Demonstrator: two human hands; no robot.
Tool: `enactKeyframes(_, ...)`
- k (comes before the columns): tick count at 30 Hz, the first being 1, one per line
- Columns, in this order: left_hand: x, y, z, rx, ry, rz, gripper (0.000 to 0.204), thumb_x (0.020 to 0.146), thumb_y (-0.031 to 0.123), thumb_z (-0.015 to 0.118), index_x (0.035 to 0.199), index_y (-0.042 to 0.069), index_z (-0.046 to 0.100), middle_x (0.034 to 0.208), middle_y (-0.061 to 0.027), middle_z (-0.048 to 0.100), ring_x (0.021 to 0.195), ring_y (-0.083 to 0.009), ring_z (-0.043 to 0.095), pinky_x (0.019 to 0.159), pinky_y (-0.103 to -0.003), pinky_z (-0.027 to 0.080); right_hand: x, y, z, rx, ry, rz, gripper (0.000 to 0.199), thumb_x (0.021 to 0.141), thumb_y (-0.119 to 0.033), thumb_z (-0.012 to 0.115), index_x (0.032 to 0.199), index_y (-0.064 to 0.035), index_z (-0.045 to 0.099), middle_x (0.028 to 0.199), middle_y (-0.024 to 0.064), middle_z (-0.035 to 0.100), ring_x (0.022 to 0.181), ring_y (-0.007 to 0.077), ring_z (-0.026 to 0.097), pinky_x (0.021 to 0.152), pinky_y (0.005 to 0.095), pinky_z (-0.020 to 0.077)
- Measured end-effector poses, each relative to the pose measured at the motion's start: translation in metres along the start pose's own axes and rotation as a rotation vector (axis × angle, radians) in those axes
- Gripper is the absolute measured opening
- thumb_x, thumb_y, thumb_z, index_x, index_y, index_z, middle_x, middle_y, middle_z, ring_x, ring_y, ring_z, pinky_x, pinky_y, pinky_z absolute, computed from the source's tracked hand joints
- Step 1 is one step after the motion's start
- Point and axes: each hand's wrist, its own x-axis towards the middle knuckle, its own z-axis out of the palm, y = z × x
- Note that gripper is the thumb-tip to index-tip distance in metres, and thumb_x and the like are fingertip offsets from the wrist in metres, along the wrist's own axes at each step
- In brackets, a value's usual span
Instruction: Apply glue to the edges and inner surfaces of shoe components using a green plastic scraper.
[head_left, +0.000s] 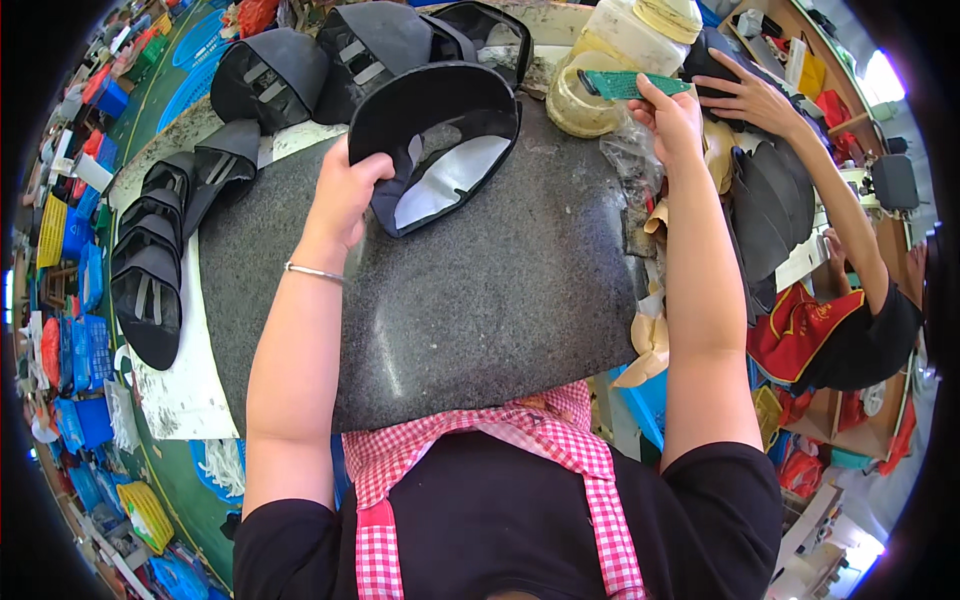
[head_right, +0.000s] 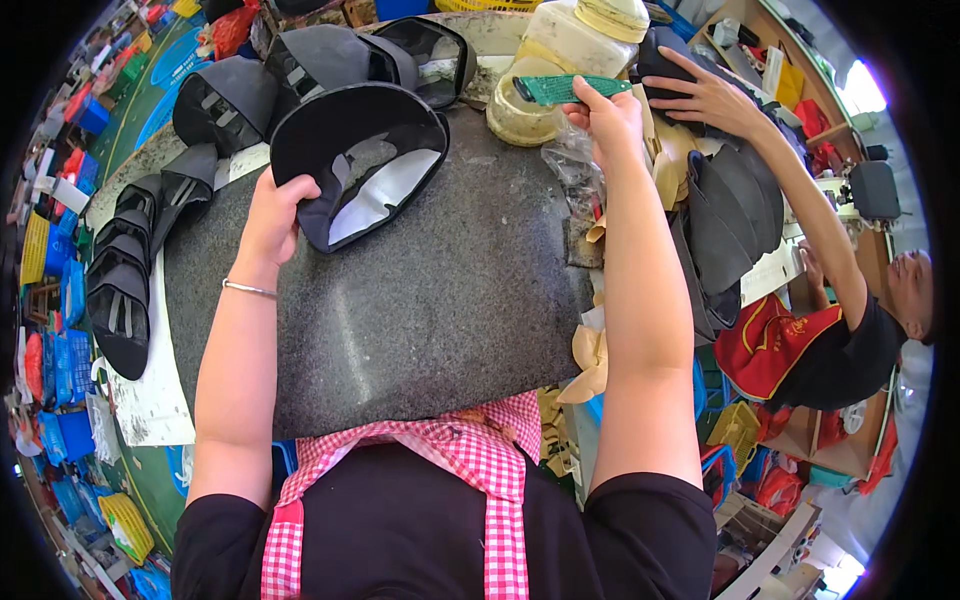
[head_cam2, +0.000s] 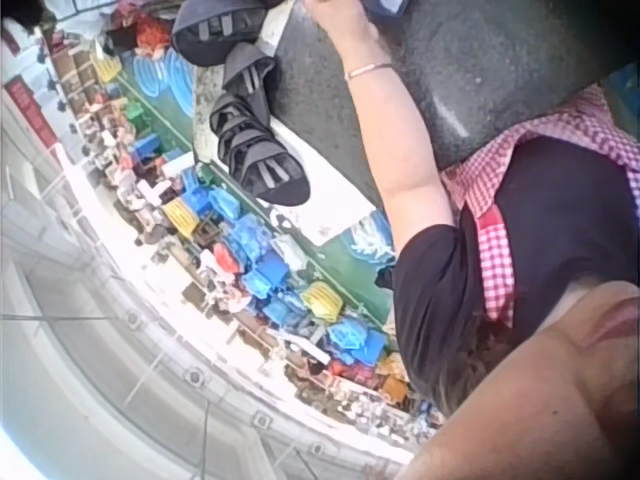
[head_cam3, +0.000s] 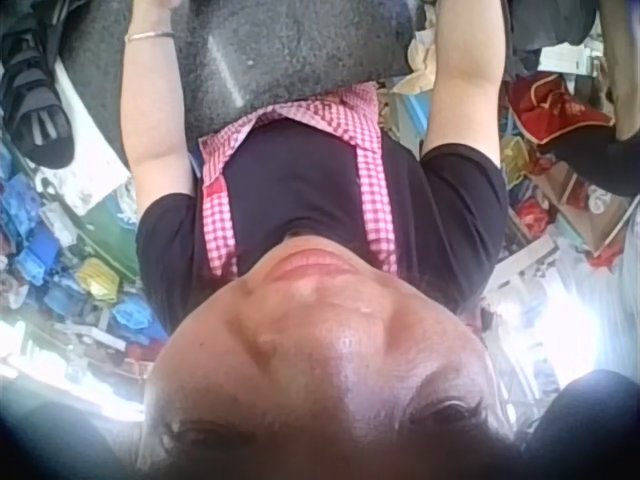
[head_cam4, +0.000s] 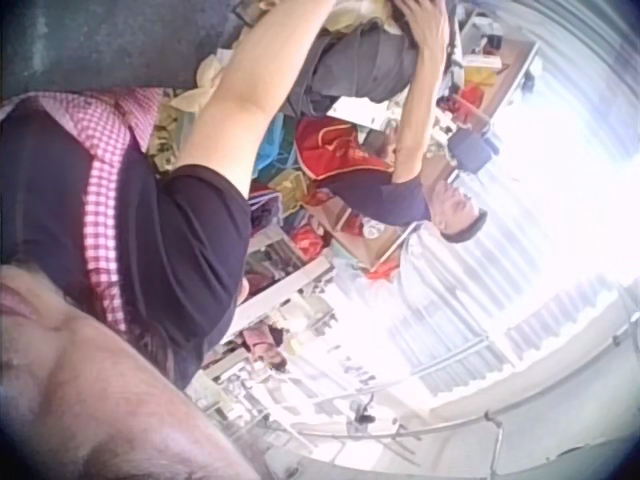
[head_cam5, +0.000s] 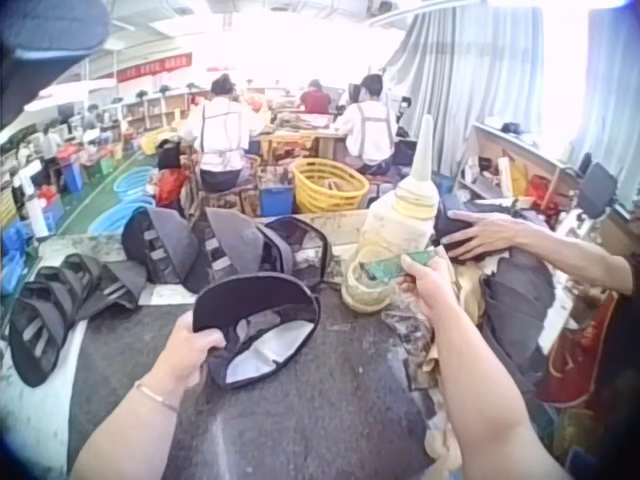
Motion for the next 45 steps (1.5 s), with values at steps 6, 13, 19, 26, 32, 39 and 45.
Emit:
enactKeyframes(6,0.013,0.0,-0.005,-0.126,0.044,-0.123,0.011,0.07,0.0,0.056,0.081,0.001,0.057,0.073,-0.0011,0.055,0.066,-0.0106,0.052,0.059,-0.025,0.041,-0.014,-0.014,-0.006,-0.208,-0.08,0.045,0.019,0.086,-0.015,0.07,0.091,0.0021,0.063,0.073,0.0042,0.065,0.056,0.008,0.06,0.048,0.0173,0.0473)
enactKeyframes(13,0.013,0.007,-0.006,0.193,-0.011,0.091,0.025,0.08,0.008,0.065,0.103,-0.003,0.061,0.093,-0.006,0.065,0.084,-0.0137,0.06,0.076,-0.029,0.048,-0.083,-0.021,0.03,0.103,-0.332,0.097,0.021,0.087,-0.017,0.07,0.09,0.003,0.064,0.076,0.0077,0.067,0.059,0.0105,0.062,0.051,0.0188,0.0503)
enactKeyframes(19,-0.004,0.016,-0.001,0.855,0.015,0.459,0.026,0.083,0.007,0.063,0.108,0.001,0.06,0.096,-0.0157,0.067,0.089,-0.0266,0.065,0.082,-0.035,0.048,-0.111,0.006,0.121,-0.456,-0.371,-0.176,0.021,0.088,-0.019,0.066,0.09,0.0028,0.066,0.071,0.0106,0.067,0.062,0.0142,0.065,0.057,0.0285,0.0506)
enactKeyframes(26,-0.014,0.021,0.001,0.848,-0.031,0.515,0.023,0.081,0.002,0.057,0.102,-0.002,0.063,0.107,-0.0157,0.06,0.099,-0.0356,0.059,0.088,-0.04,0.047,-0.112,0.033,0.149,-0.741,-0.437,-0.62,0.016,0.082,-0.014,0.066,0.092,-0.0008,0.065,0.08,0.0253,0.064,0.077,0.0434,0.062,0.068,0.0443,0.0505)
enactKeyframes(32,-0.015,0.019,0.0,0.81,0.007,0.524,0.023,0.08,0.001,0.056,0.102,-0.001,0.063,0.106,-0.0165,0.06,0.098,-0.0359,0.06,0.087,-0.04,0.047,-0.12,0.034,0.15,-0.665,-0.57,-0.719,0.016,0.083,-0.012,0.068,0.092,0.0007,0.065,0.079,0.0199,0.065,0.073,0.0351,0.065,0.065,0.0392,0.0507)
enactKeyframes(39,-0.03,0.009,-0.007,0.664,0.021,0.502,0.026,0.078,0.003,0.059,0.103,-0.001,0.063,0.105,-0.016,0.06,0.097,-0.0351,0.06,0.086,-0.039,0.048,-0.124,0.014,0.124,-0.687,-0.404,-0.699,0.012,0.08,-0.008,0.069,0.09,-0.0031,0.065,0.083,0.0155,0.065,0.075,0.0346,0.064,0.065,0.0397,0.051)
enactKeyframes(45,-0.043,-0.002,-0.009,0.591,0.06,0.464,0.03,0.074,0.006,0.064,0.103,0.0,0.063,0.099,-0.0135,0.062,0.09,-0.0285,0.063,0.084,-0.036,0.049,-0.174,0.045,0.131,-0.671,-0.405,-0.684,0.01,0.08,-0.006,0.069,0.086,-0.0025,0.062,0.082,0.0159,0.064,0.075,0.0351,0.065,0.065,0.0404,0.0531)
